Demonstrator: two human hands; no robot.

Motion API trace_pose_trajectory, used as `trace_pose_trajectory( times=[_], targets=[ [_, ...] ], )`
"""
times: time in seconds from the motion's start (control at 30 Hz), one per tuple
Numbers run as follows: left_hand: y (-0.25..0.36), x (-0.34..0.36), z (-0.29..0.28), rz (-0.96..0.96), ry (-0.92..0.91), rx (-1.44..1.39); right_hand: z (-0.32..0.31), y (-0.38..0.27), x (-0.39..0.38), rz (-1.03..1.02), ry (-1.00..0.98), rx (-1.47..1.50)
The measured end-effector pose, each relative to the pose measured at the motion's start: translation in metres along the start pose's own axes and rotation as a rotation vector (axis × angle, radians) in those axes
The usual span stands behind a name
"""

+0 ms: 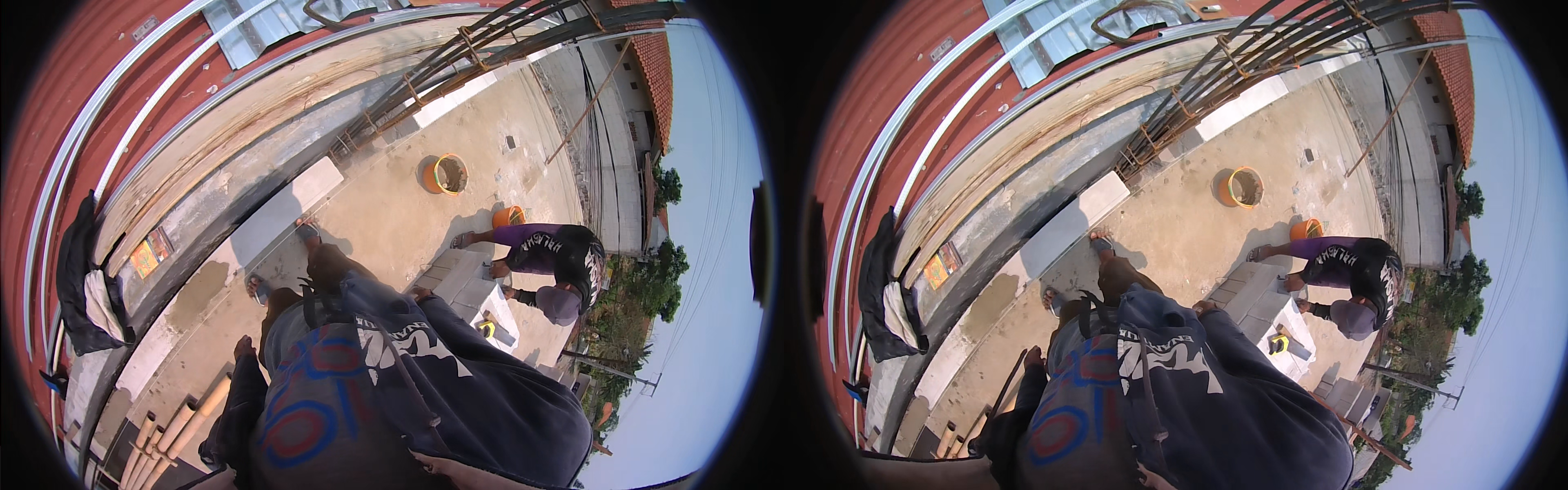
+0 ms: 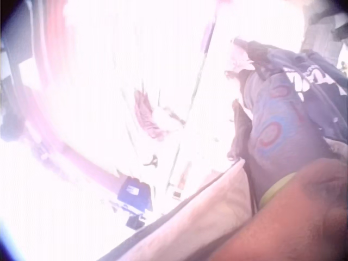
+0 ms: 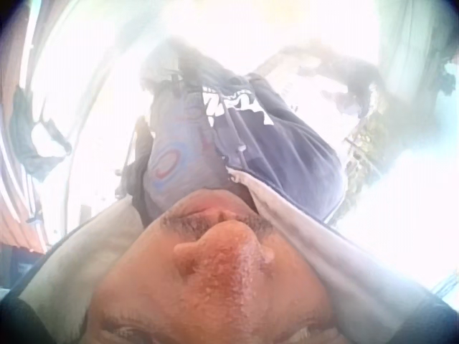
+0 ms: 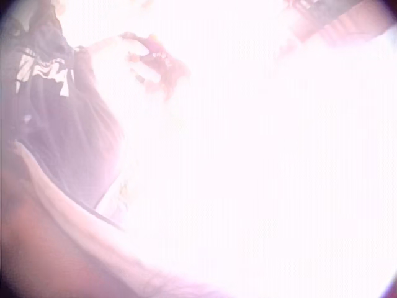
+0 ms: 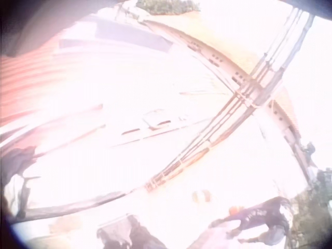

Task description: The person installs white rectangular tiles along a curved rooftop edge. They apply mortar from a bucket using a trowel, position each tile, and tap it into place with a hammer. The person also cuts a tile with a hand saw and continues placing tiles along the edge.

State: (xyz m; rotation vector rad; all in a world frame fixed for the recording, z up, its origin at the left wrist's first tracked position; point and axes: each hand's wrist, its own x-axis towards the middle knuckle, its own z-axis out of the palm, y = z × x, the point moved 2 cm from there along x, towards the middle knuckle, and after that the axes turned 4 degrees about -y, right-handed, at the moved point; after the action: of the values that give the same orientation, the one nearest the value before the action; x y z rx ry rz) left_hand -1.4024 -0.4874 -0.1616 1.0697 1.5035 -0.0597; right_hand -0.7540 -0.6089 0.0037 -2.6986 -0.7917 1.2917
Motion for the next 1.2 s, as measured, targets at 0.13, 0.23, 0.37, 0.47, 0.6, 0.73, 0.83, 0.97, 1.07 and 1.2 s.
trace_pose_trajectory(
  times=[0.13, 0.23, 0.37, 0.47, 0.6, 0.73, 0.83, 0.97, 1.07, 1.2],
  targets=[
    [-0.002, 0.015, -0.022, 0.124, -0.195, 0.591, 0.061, 0.021, -0.051, 0.032, -0.149, -0.012],
    [0.028, 0.024, -0.025, 0.024, -0.321, 0.353, 0.084, 0.019, -0.062, 0.012, -0.191, -0.018],
    [0.013, 0.022, -0.021, 0.091, -0.366, 0.443, 0.105, 0.036, -0.099, 0.026, -0.230, -0.020],
    [0.036, 0.035, -0.037, 0.242, -0.327, 0.495, 0.102, 0.020, -0.080, -0.048, -0.214, -0.027],
    [0.066, 0.032, -0.059, 0.334, -0.345, 0.941, 0.111, -0.008, -0.040, -0.178, -0.209, -0.035],
    [0.083, 0.049, -0.110, 0.221, -0.319, 0.786, 0.122, -0.023, -0.028, -0.197, -0.238, 0.045],
    [0.091, 0.058, -0.161, 0.121, -0.222, 0.668, 0.151, -0.032, -0.044, -0.209, -0.106, 0.092],
    [0.107, 0.060, -0.218, 0.049, -0.079, 0.538, 0.174, -0.052, -0.047, -0.142, -0.093, 0.087],
    [0.109, 0.052, -0.244, 0.022, -0.010, 0.479, 0.179, -0.067, -0.051, -0.098, -0.124, 0.081],
    [0.119, 0.051, -0.258, 0.021, 0.018, 0.475, 0.197, -0.061, -0.064, -0.049, -0.128, 0.134]
  ],
)
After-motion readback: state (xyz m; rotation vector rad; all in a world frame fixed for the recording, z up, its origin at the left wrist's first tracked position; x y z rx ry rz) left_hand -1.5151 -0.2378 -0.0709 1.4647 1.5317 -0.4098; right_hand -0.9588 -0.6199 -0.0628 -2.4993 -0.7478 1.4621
